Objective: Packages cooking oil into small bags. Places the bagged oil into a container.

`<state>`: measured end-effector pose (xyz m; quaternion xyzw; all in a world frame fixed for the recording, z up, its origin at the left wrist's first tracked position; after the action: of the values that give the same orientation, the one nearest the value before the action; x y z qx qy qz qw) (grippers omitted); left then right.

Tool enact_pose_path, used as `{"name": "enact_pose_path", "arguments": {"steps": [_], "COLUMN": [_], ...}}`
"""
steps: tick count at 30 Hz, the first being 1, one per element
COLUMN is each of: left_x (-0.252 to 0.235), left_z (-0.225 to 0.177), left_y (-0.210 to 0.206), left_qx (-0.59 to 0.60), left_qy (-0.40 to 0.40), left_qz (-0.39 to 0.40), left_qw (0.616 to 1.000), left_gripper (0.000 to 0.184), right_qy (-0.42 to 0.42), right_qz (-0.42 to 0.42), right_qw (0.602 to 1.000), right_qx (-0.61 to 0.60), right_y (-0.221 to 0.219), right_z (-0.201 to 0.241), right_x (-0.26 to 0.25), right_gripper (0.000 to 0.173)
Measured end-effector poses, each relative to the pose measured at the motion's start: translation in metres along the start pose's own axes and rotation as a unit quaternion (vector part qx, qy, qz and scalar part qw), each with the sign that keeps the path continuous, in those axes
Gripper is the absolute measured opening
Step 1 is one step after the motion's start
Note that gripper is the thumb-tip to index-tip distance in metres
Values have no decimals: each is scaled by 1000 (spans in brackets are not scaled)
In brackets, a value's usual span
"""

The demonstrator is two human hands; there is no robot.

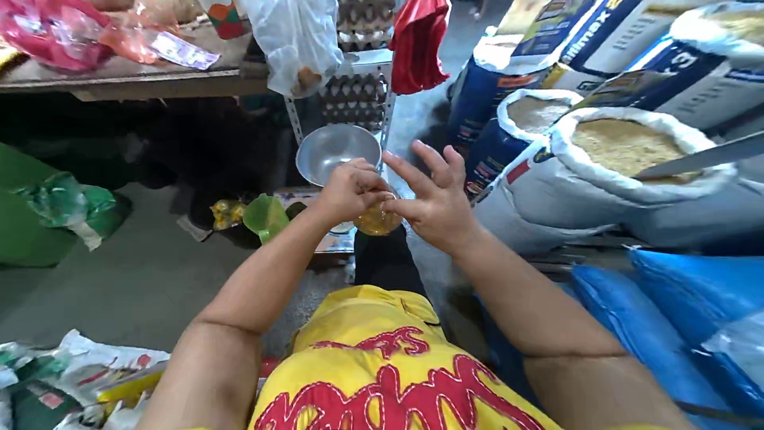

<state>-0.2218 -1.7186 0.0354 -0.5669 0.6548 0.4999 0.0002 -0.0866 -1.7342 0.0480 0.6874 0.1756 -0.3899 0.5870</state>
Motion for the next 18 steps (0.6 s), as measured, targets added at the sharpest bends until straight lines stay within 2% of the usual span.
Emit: {"name": "enact_pose_path", "arguments": {"steps": [2, 4, 6, 8, 9, 10, 11, 13, 15, 17, 18], "left_x": [3, 11, 21, 28, 31, 33, 35, 38, 38, 38, 41], "left_z": [15, 27, 37, 37, 35, 30, 25, 14, 7, 13, 19], "left_y": [-19, -38, -57, -73, -80, -86, -92, -101, -104, -105, -106], "left_qx": [-18, -14, -13, -38, -63, -90, -114, -158, -163, -101, -44], "left_qy": [19, 57, 101, 123, 114, 99, 82, 55, 89, 233, 321], "left_qz": [14, 31, 39, 43, 38, 34, 36, 38, 50, 104, 135], "left_qw": [1000, 998, 994, 991, 991, 990, 989, 985, 981, 961, 936], "left_gripper": [8, 10, 12, 13, 12, 11, 11, 11, 14, 24, 29], "right_qy": [-75, -223, -403, -553, -605, -635, -648, -639, -615, -601, -602], "right_qz": [7, 23, 16, -22, -42, -58, -64, -62, -45, -21, -11], "right_qw": [996, 963, 872, 748, 693, 655, 637, 641, 667, 683, 683], "right_qx": [-37, -152, -278, -366, -390, -405, -412, -420, -418, -414, -413], "right_y": [-19, -42, -68, -86, -93, -97, -99, -98, -93, -91, -90], "right_z": [-18, -44, -60, -59, -55, -51, -46, -42, -42, -42, -42], "right_x": [22, 48, 84, 118, 133, 145, 153, 160, 161, 160, 159], "right_gripper": [17, 13, 10, 8, 10, 13, 19, 24, 23, 20, 18]}}
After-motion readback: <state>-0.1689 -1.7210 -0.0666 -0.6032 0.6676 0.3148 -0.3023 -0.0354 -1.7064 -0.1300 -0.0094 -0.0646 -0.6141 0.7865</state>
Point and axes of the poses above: each hand's wrist, its own x-axis away from the middle knuckle, its own y-axis out of the back of the hand, z = x × y, the point moved 8 cm from there along -x, towards the middle knuckle
